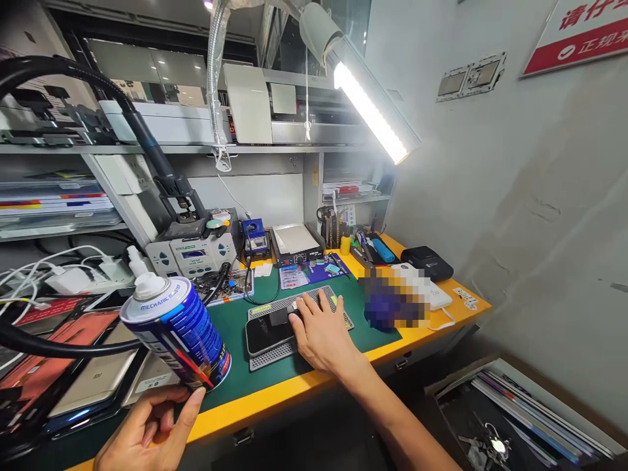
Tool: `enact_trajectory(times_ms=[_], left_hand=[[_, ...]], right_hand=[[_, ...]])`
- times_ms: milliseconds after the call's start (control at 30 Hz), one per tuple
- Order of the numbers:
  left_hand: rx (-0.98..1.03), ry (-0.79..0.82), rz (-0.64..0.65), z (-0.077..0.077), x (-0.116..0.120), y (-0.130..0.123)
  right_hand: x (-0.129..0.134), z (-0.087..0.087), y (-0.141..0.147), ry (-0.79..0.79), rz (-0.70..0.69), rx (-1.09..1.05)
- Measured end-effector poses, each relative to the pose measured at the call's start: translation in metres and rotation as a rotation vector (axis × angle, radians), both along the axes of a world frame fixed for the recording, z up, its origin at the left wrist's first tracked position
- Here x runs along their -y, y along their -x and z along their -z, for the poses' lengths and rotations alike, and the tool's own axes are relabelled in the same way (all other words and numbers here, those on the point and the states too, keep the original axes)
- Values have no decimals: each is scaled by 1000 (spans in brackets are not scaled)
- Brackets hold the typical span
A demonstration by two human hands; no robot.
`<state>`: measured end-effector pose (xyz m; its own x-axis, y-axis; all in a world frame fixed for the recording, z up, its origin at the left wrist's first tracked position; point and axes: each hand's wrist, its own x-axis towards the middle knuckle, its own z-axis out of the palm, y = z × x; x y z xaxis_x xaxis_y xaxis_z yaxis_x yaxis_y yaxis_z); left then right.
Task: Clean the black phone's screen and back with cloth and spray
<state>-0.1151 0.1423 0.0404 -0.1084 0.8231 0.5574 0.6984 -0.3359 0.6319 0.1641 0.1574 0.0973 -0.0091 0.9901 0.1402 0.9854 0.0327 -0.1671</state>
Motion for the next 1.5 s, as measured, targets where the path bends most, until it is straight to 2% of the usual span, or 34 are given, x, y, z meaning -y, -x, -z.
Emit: enact_trajectory(times_ms=[200, 400, 600, 1100, 1367, 1500], left_hand=[[28, -49, 91, 0, -1, 0], [54, -52, 112, 1, 0, 1], [13, -34, 98, -1, 1, 1], [-3, -92, 103, 0, 0, 2], [33, 31, 66, 10, -2, 7], [28, 20, 53, 11, -2, 7]], right_hand=[[0, 2, 28, -47, -107, 23], [-4, -2, 67, -93, -258, -18], [-6, -1, 78, -99, -298, -12], [48, 8, 71, -20, -279, -100], [58, 11, 32, -6, -73, -77], [60, 10, 8, 18, 33, -42]])
